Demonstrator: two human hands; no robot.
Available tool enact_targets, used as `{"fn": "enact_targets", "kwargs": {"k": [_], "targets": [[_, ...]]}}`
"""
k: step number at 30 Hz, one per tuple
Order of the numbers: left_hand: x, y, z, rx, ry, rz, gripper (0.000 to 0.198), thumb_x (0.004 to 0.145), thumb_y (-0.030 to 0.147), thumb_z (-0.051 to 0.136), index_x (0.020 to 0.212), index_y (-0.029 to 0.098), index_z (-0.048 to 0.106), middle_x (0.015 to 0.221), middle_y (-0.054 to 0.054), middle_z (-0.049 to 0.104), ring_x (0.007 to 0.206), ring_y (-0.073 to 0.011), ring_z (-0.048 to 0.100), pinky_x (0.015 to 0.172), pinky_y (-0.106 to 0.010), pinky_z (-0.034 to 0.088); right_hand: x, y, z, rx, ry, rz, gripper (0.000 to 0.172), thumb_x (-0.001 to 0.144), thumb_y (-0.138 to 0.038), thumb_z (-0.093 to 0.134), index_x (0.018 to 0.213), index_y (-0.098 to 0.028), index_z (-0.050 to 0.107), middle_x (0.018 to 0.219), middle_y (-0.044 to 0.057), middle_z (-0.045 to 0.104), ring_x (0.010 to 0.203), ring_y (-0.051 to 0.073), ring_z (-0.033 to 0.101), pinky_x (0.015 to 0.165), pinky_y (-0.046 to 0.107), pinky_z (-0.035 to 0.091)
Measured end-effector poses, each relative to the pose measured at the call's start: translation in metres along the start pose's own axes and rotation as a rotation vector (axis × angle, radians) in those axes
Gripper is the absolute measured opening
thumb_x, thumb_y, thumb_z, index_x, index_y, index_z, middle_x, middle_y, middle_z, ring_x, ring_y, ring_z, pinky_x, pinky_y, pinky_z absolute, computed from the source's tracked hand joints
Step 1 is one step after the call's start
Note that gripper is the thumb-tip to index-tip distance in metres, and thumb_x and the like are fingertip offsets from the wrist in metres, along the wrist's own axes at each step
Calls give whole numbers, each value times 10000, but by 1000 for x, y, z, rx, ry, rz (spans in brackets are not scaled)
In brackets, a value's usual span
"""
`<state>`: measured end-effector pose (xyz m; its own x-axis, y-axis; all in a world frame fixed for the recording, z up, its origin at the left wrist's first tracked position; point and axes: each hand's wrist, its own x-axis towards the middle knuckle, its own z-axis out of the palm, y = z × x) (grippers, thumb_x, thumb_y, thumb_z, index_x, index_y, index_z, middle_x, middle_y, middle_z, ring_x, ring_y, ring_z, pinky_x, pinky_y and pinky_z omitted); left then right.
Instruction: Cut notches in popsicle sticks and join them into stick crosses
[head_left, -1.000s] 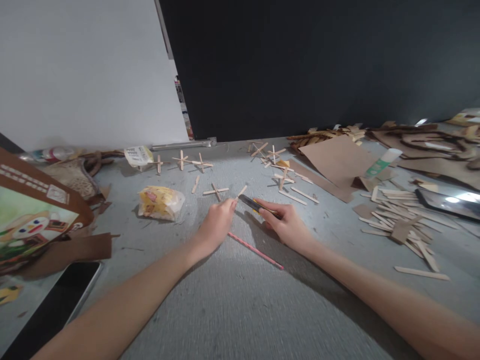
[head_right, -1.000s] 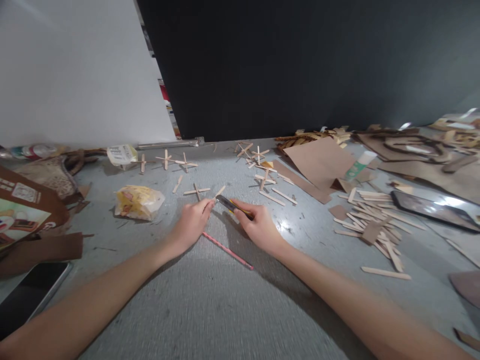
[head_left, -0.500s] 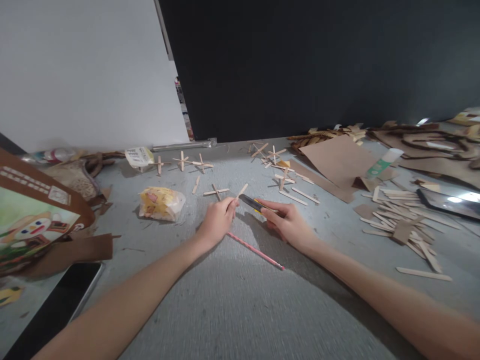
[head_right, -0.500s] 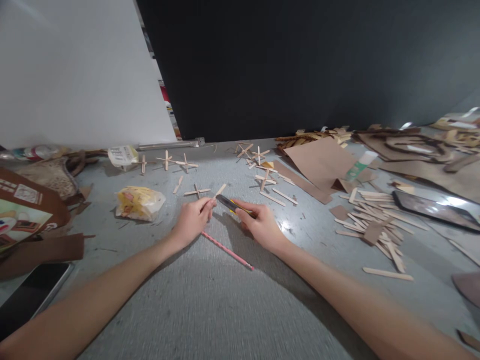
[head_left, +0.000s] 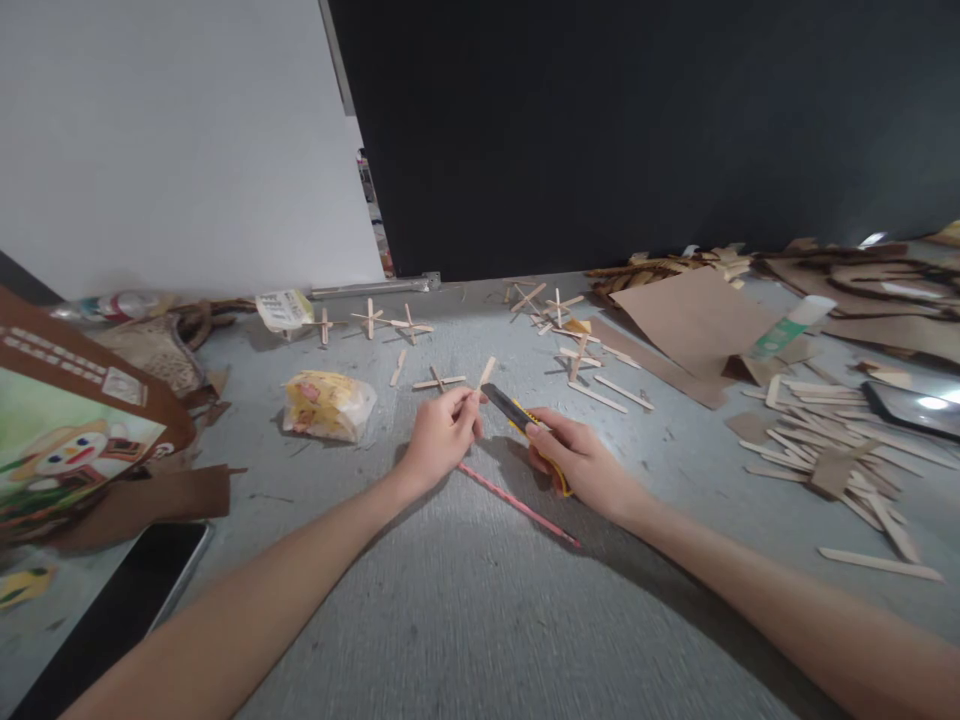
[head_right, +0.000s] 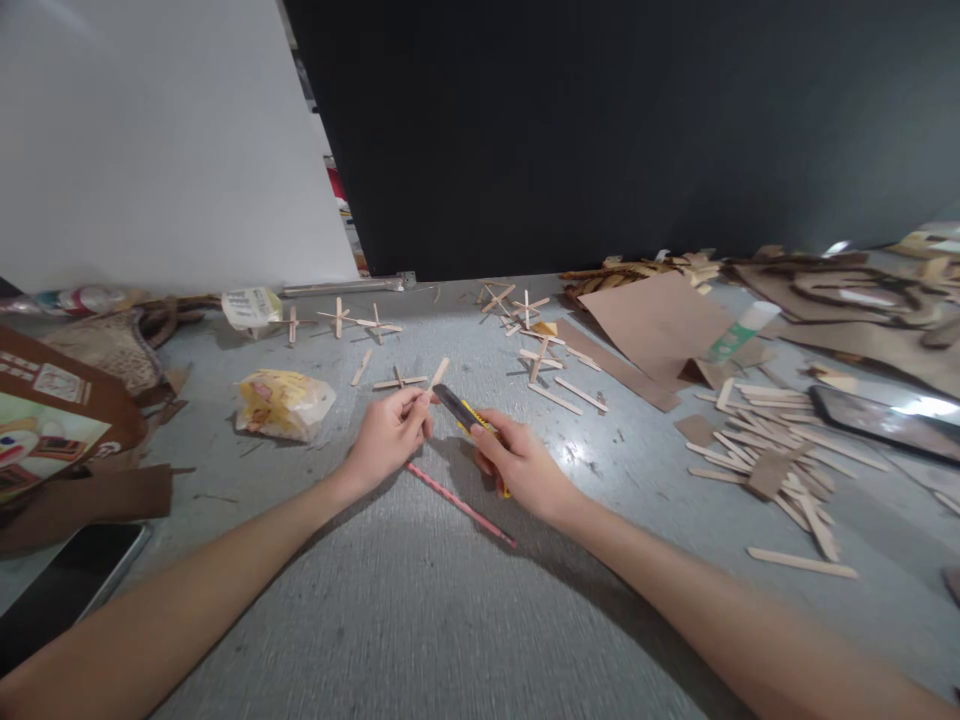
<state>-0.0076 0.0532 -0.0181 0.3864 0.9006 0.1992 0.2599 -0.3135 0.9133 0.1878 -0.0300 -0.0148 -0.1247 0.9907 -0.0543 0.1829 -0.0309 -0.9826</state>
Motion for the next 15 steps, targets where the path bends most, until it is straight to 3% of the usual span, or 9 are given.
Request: {"fn": "enact_targets", "kwargs": {"k": [5,15], "targets": [[0,3,-1,-114,-34,-3,398,1017,568,534,877,199,585,637,13,626,424,-78,455,441,-230,340,-3,1,3,19,-56,-13,402,987,-639,541,1041,-240,538,679,-72,530,520,116,533,493,235,456],[-1,7,1,-309,-70,-42,446,972,640,612,928,198,580,583,43,555,439,-81,401,435,-236,288,-2,4,4,-51,-59,-49,374,1015,-625,498,1003,-251,500,692,-65,532,544,126,546,518,252,459]]}}
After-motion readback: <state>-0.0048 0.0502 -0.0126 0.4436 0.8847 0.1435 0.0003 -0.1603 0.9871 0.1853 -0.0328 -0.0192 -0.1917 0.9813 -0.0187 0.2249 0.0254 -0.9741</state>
